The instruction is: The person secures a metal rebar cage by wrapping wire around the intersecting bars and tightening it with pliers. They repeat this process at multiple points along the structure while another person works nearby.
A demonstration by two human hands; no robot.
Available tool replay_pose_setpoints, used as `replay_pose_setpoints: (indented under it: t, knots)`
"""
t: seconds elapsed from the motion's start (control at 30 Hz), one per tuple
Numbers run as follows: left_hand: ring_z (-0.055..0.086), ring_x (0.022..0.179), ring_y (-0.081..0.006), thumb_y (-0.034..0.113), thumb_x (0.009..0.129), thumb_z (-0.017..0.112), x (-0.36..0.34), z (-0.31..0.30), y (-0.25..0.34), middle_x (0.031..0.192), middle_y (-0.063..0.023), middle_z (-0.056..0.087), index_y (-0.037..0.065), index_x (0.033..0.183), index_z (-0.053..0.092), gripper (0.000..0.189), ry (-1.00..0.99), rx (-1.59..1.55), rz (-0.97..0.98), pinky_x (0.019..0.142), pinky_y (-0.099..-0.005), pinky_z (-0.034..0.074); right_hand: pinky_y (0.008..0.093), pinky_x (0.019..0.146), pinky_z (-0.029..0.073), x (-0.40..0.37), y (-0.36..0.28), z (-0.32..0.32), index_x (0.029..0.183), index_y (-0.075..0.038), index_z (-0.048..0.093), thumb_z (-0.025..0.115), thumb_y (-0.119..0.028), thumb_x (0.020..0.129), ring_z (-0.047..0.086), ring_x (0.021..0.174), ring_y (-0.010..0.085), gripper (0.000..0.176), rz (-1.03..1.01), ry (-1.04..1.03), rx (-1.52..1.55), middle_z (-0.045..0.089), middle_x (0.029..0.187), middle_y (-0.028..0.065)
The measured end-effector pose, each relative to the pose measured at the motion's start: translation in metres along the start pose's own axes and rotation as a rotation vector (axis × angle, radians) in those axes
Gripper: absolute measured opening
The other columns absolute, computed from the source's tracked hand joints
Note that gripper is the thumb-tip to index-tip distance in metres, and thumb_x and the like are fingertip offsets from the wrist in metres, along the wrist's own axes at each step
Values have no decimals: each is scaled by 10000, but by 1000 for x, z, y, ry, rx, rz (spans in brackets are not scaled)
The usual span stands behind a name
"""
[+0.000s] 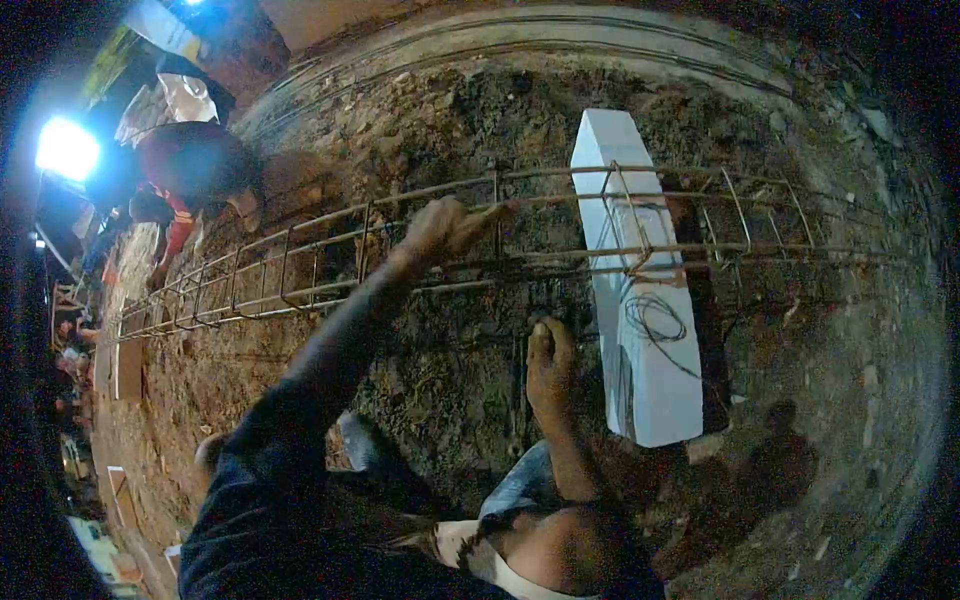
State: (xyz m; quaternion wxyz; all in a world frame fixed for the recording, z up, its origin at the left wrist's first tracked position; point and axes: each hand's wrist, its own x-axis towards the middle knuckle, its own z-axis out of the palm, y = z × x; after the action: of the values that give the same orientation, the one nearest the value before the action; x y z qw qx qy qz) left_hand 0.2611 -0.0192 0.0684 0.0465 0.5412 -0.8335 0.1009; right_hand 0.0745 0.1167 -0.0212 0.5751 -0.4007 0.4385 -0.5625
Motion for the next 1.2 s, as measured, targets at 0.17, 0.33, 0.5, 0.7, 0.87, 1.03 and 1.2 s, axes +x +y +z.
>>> replay_pose_setpoints:
  t: [0.17,0.33,0.5,0.7,0.87,1.03,1.2]
  knots:
    - [374,518,-244,389,914,395,20,81,-15,584,-126,393,5,805,483,408,14,-999,166,495,-385,336,222,440,256,5,3,-3,980,-56,550,494,-252,919,277,509,50,213,20,3,39,389,650,-28]
    - [352,519,-236,399,939,328,12,64,-2,586,-125,393,5,774,461,448,-88,-1205,-148,514,-404,316,200,434,287,2,17,-6,1007,-58,559,529,-222,901,362,525,47,197,-53,12,70,501,714,4]
    - [526,794,-290,186,917,447,13,93,-18,949,-144,557,21,1347,293,485,-56,-565,193,731,-371,453,196,434,307,1,6,-2,997,-39,562,555,-229,886,422,549,52,220,72,-3,-7,537,747,25]
    - [517,695,-359,268,928,385,15,81,-1,793,-209,517,6,1172,398,359,-145,-1149,-147,634,-436,422,224,484,366,1,8,3,984,-27,570,563,-283,879,480,605,76,277,75,-13,-105,539,731,30]
    - [547,712,-399,276,914,401,13,86,6,763,-248,534,-34,1084,481,363,56,-850,-113,661,-471,433,329,654,456,23,50,-4,1023,30,556,562,-242,873,568,738,207,311,-21,49,-435,590,818,118]
    - [526,928,-315,206,883,476,-12,12,16,1087,-217,545,-46,1127,501,352,105,-847,-366,786,-400,428,412,785,450,47,30,0,1161,54,475,526,-151,867,574,895,340,363,-279,87,-953,562,1035,219]
    - [557,889,-334,163,723,654,-35,-11,33,911,-168,564,32,1011,605,320,392,-785,-83,793,-403,443,400,882,382,69,3,24,1197,38,447,459,-52,844,512,974,292,364,-156,-59,-477,503,1098,168]
